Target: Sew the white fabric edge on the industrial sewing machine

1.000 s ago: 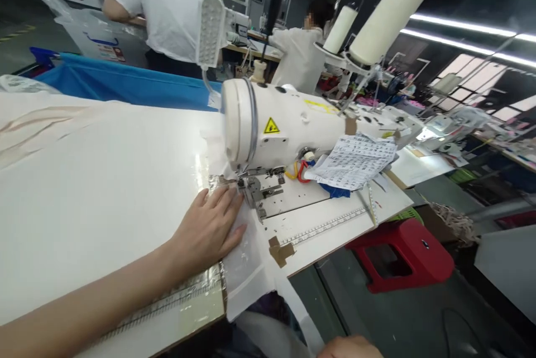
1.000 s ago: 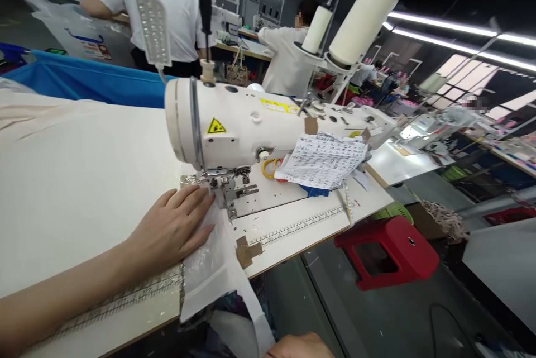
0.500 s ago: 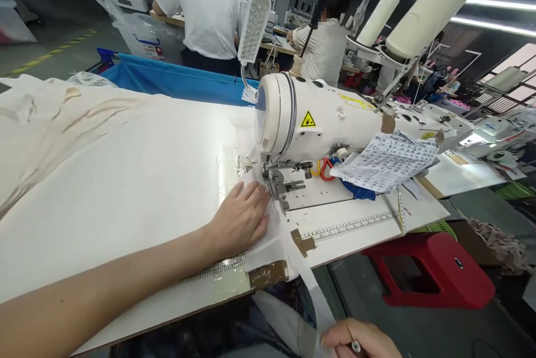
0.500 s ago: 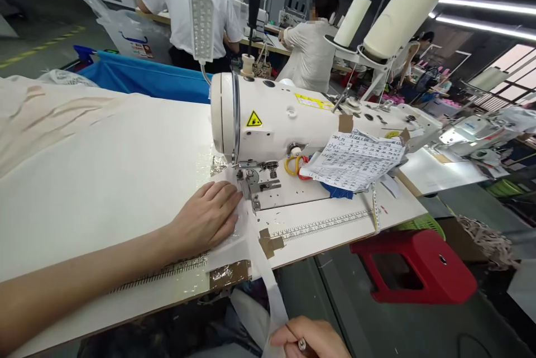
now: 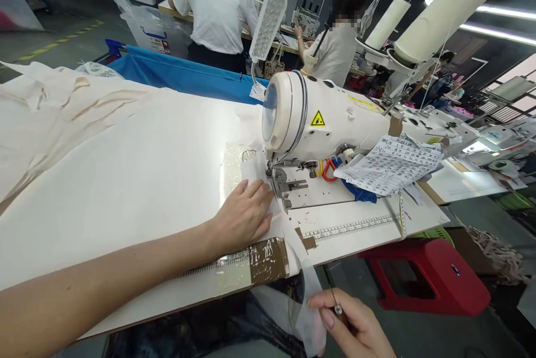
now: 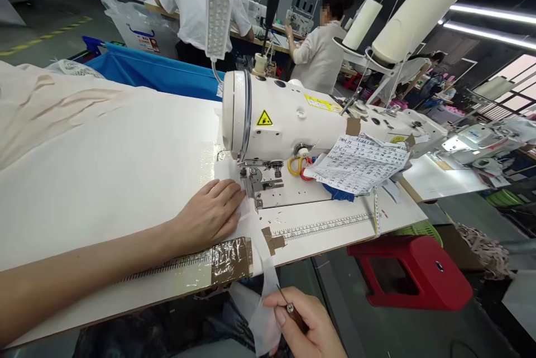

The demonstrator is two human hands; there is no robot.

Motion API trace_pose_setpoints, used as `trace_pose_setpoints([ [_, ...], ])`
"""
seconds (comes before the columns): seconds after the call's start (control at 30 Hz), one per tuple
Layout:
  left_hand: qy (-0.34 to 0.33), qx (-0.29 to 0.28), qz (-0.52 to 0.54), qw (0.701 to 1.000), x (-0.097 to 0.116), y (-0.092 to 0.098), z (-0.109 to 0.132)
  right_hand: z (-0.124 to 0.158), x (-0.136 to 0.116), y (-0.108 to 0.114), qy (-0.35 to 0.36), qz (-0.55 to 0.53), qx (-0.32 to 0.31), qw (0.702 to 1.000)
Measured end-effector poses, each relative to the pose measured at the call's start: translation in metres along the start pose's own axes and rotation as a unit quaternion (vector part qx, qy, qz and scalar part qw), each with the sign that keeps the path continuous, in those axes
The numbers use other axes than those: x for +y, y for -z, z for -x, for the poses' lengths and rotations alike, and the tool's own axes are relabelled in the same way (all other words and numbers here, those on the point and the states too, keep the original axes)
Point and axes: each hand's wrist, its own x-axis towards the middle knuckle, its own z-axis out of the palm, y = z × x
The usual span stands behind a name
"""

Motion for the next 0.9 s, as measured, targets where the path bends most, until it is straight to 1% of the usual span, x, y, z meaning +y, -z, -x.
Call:
trace_pose_setpoints([
  [0.13,-0.003,0.001,-0.002,1.000,0.000,0.000,0.001,-0.010,-0.003,-0.002,0.028,-0.019,-0.044,0.998],
  [0.2,-0.004,0.004,-0.003,1.000,0.000,0.001,0.001,-0.015,-0.006,-0.005,0.037,-0.022,-0.056,0.997],
  [0.37,-0.001,0.005,-0.002,1.000,0.001,0.002,-0.001,-0.028,-0.014,-0.012,0.054,-0.007,-0.060,0.997],
  [0.47,-0.001,0.012,0.003,1.000,0.001,0.002,-0.001,-0.035,-0.019,-0.015,0.066,-0.013,-0.068,0.995],
  [0.57,0.000,0.020,0.003,1.000,0.002,0.001,-0.002,-0.041,-0.023,-0.019,0.071,-0.014,-0.064,0.995],
  [0.67,-0.001,0.024,-0.015,1.000,0.001,0.001,-0.003,-0.045,-0.025,-0.022,0.065,-0.015,-0.064,0.996],
  [0.77,-0.005,0.015,-0.044,0.999,0.000,0.003,-0.007,-0.048,-0.026,-0.027,0.045,-0.023,-0.056,0.997],
  [0.83,-0.006,0.005,-0.058,0.998,-0.002,0.004,-0.009,-0.048,-0.025,-0.033,0.029,-0.045,-0.043,0.998],
  [0.9,-0.002,-0.002,-0.065,0.998,-0.003,0.005,-0.012,-0.047,-0.024,-0.044,0.005,-0.093,-0.028,0.995],
])
